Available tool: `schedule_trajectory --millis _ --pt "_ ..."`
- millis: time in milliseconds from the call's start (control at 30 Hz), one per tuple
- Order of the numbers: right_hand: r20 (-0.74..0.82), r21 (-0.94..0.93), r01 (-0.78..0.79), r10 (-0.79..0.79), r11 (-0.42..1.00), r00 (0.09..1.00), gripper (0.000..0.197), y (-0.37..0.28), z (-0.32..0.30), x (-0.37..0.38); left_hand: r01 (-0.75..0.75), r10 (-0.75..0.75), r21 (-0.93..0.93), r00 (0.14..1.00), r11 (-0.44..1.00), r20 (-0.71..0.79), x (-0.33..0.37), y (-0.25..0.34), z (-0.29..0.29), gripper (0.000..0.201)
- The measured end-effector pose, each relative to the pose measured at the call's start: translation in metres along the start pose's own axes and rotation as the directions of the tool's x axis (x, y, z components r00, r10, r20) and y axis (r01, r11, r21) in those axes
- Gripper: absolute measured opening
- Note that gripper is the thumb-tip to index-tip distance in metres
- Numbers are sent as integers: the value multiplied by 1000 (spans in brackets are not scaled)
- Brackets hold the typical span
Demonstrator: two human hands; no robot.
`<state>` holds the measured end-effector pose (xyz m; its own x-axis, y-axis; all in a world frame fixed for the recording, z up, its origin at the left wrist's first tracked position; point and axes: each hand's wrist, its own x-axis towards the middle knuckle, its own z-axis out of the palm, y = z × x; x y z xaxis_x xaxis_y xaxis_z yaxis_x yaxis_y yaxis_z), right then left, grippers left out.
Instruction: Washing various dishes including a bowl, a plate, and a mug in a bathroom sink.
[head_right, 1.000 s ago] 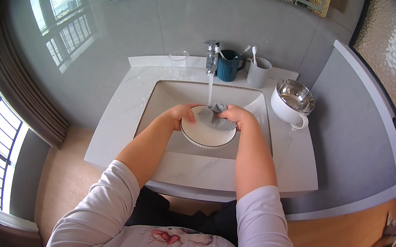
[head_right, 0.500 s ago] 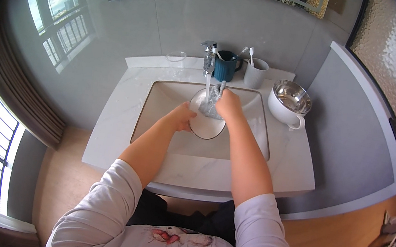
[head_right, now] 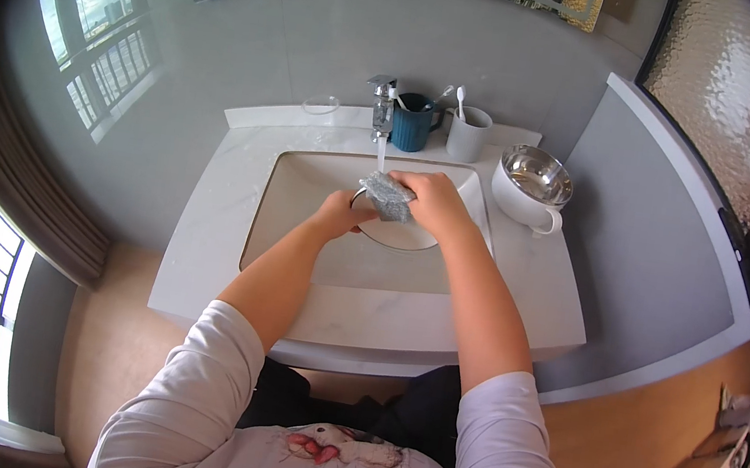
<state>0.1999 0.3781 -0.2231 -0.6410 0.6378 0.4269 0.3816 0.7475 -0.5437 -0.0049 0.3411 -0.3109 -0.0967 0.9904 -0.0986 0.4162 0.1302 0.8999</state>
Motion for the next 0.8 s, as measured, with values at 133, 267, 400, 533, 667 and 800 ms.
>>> schedule_trajectory --millis 133,267,400,533,667,800 --pt "-207 129 149 -120 980 971 44 25 4 -16 -213 216 34 971 976 -104 -27 37 -2 26" --pt "-85 578 -17 81 816 993 33 46 -5 -16 -182 188 145 982 973 -27 -36 44 -7 23" --pt "108 763 -257 276 593 955 30 71 -5 -17 -139 137 316 990 939 27 -47 69 -5 23" --pt "140 869 -278 337 409 931 29 65 -9 -17 -219 336 612 938 760 -80 -45 70 -16 21" --pt "106 964 -189 377 189 920 24 67 -15 -13 -171 463 799 874 577 -148 -59 87 -28 19" --pt "154 962 -241 469 132 870 18 73 -17 -13 -190 468 829 879 525 -95 -73 94 -44 16"
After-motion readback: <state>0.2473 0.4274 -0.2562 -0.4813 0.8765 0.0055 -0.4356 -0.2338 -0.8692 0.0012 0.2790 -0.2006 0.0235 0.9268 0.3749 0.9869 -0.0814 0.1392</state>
